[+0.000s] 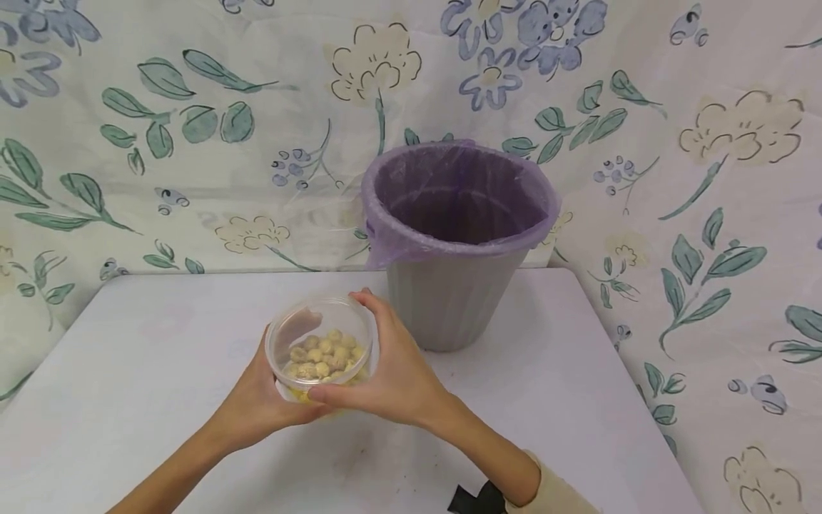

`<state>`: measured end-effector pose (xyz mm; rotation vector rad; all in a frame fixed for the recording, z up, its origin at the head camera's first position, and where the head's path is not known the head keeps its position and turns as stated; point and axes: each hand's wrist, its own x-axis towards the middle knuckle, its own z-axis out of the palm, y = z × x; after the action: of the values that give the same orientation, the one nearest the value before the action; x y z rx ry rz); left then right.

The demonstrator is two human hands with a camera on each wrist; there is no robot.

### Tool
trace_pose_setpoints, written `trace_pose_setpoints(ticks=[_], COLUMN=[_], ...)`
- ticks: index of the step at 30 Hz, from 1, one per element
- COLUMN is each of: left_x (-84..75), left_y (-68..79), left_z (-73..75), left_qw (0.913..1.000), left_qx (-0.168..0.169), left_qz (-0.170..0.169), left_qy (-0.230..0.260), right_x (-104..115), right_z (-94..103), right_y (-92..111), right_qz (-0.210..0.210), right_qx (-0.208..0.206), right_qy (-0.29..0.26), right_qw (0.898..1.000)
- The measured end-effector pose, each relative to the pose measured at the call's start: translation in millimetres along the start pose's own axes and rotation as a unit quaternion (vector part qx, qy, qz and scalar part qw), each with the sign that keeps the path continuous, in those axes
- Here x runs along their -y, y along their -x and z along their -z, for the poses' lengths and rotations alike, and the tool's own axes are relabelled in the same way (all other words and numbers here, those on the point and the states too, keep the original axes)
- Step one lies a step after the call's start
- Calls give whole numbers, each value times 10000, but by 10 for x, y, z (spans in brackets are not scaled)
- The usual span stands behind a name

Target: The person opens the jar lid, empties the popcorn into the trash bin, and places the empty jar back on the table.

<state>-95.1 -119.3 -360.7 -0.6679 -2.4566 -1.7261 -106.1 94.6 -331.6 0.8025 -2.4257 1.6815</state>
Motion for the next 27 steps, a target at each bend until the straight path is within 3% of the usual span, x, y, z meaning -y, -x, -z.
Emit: trace_pose_setpoints(ticks=[4,8,12,15,19,22,27], left_x=[10,9,4,-1,-20,-30,-12], left_y=[7,21,23,13,-8,-27,-51], left_z=[32,39,34,25,11,-6,-34], left_qw=[9987,9961,9961,9973,9993,9999,9998], left_qx=[353,643,701,571,241,27,-165], left_qz=[65,128,103,56,-16,-30,-18], left_qy=[357,585,528,457,272,160,104], right_x=[-37,-92,-130,-134,-96,-49,20], right_z=[156,292,355,322,158,15,-144], right_y=[-84,-167,-200,-160,-52,20,65], right_qz=[254,409,511,466,397,281,22], right_qx=[799,1629,1987,1652,405,-443,-950], right_qy=[-112,-402,-514,-530,-277,-158,-275], right_qw=[9964,9850,9774,9837,9980,9985,9951])
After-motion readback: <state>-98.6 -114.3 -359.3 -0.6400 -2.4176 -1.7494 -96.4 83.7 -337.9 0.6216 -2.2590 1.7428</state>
